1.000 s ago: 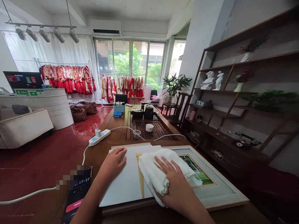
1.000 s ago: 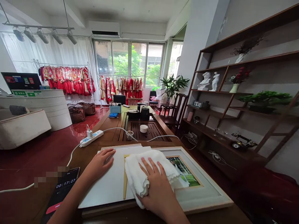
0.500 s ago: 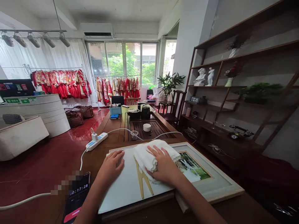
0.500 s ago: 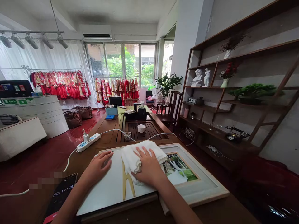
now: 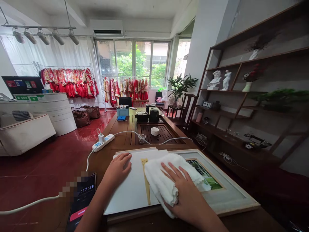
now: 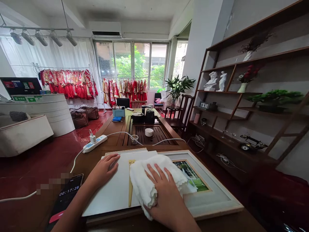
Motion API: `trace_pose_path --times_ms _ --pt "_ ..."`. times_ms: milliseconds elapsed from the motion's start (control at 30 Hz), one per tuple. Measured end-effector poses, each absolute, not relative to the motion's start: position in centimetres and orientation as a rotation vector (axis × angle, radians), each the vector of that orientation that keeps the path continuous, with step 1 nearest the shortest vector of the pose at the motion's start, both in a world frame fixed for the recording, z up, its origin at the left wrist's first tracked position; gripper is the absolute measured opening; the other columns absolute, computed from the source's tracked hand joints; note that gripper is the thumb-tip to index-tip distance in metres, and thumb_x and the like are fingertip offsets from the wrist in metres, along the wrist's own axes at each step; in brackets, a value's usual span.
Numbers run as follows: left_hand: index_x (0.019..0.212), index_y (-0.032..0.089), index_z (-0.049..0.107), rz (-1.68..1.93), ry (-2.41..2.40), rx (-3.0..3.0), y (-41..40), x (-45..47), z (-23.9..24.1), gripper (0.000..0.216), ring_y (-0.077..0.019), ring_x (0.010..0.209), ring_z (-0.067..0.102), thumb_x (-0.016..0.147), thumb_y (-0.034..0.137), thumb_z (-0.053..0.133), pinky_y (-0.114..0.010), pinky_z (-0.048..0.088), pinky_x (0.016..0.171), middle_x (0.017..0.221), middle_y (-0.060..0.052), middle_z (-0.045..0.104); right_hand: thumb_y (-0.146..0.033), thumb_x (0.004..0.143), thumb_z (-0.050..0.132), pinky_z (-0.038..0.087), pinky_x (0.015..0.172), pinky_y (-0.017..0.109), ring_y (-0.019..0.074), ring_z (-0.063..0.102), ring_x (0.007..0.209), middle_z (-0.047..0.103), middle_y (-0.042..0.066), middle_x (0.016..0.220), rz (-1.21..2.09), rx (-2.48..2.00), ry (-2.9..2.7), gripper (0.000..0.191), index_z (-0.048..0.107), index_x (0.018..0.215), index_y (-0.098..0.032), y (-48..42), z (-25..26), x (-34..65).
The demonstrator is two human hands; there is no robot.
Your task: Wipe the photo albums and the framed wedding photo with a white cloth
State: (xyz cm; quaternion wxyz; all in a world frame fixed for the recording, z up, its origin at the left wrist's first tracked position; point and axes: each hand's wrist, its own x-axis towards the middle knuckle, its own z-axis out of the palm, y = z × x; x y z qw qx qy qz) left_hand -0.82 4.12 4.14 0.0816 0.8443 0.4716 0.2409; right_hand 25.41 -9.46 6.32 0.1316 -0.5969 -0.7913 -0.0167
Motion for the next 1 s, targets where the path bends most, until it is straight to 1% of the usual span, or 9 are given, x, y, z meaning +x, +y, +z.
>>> trace_pose_path --times_ms 100,233,367,467,567,700,800,867,1000 --pt "0.129 0.03 0.057 0.732 1.398 2.533 4.1 -0.8 4.1 0.039 -0.0232 0.127 0.048 0.093 0.033 0.044 -0.043 0.037 0.107 0.139 -0.001 0.052 -0.049 0.078 0.054 0.017 0.115 0.052 0.0301 0.022 0.142 0.022 -0.004 0.156 -0.036 -1.739 -2.319 0.078 0.027 0.149 -0.031 -9.6 6.4 25.6" --pt "0.129 0.027 0.057 0.723 1.409 2.541 4.2 -0.8 4.2 0.039 -0.0225 0.128 0.047 0.092 0.032 0.044 -0.042 0.036 0.108 0.139 -0.002 0.053 -0.052 0.079 0.053 0.02 0.113 0.054 0.0308 0.026 0.141 0.027 -0.003 0.154 -0.011 -1.766 -2.317 0.077 0.028 0.148 -0.031 -8.5 7.0 25.6" --pt "0.13 0.026 0.056 0.683 1.416 2.555 4.2 -0.7 4.3 0.04 -0.0225 0.13 0.045 0.093 0.031 0.043 -0.042 0.035 0.109 0.14 -0.003 0.052 -0.051 0.077 0.054 0.021 0.112 0.055 0.0325 0.028 0.139 0.032 0.001 0.153 0.006 -1.76 -2.328 0.075 0.036 0.146 -0.027 -6.6 7.7 25.4" --pt "0.132 0.026 0.054 0.645 1.43 2.567 4.2 -0.6 4.3 0.041 -0.0227 0.13 0.045 0.094 0.031 0.041 -0.043 0.034 0.109 0.141 -0.003 0.051 -0.052 0.076 0.054 0.02 0.113 0.055 0.0333 0.028 0.139 0.034 0.004 0.152 0.008 -1.761 -2.327 0.075 0.04 0.144 -0.023 -4.8 8.0 25.4" --pt "0.131 0.024 0.054 0.602 1.45 2.593 4.1 -0.3 4.5 0.041 -0.0232 0.13 0.044 0.094 0.03 0.04 -0.044 0.033 0.109 0.141 -0.004 0.051 -0.055 0.076 0.053 0.018 0.113 0.055 0.0333 0.028 0.139 0.034 0.005 0.151 0.012 -1.766 -2.323 0.077 0.04 0.144 -0.02 -3.0 7.8 25.5" --pt "0.13 0.02 0.055 0.545 1.465 2.653 4.2 0.2 4.9 0.041 -0.0238 0.13 0.044 0.093 0.027 0.039 -0.044 0.035 0.108 0.139 -0.007 0.052 -0.056 0.078 0.051 0.016 0.114 0.054 0.0334 0.027 0.139 0.034 0.006 0.152 0.002 -1.754 -2.327 0.077 0.04 0.144 -0.019 -1.9 7.5 25.8" --pt "0.13 0.02 0.054 0.503 1.48 2.659 4.2 0.2 5.2 0.041 -0.0238 0.131 0.043 0.094 0.027 0.038 -0.044 0.034 0.108 0.139 -0.008 0.052 -0.055 0.078 0.051 0.015 0.114 0.054 0.0334 0.026 0.14 0.031 0.005 0.153 0.014 -1.723 -2.355 0.075 0.04 0.144 -0.021 -2.5 7.6 26.0" --pt "0.132 0.021 0.053 0.486 1.482 2.638 4.0 0.2 5.3 0.041 -0.0238 0.133 0.041 0.095 0.029 0.037 -0.044 0.033 0.109 0.141 -0.008 0.05 -0.052 0.078 0.052 0.015 0.114 0.054 0.0329 0.025 0.14 0.029 0.003 0.154 0.022 -1.704 -2.378 0.074 0.039 0.145 -0.023 -3.4 7.6 26.2" --pt "0.138 0.019 0.047 0.468 1.476 2.578 3.7 0.1 5.0 0.049 -0.0266 0.138 0.034 0.095 0.041 0.038 -0.046 0.028 0.113 0.147 -0.009 0.043 -0.045 0.077 0.054 0.017 0.114 0.054 0.0318 0.024 0.141 0.025 0.0 0.155 0.015 -1.682 -2.416 0.079 0.027 0.149 -0.027 -5.6 7.3 26.7"
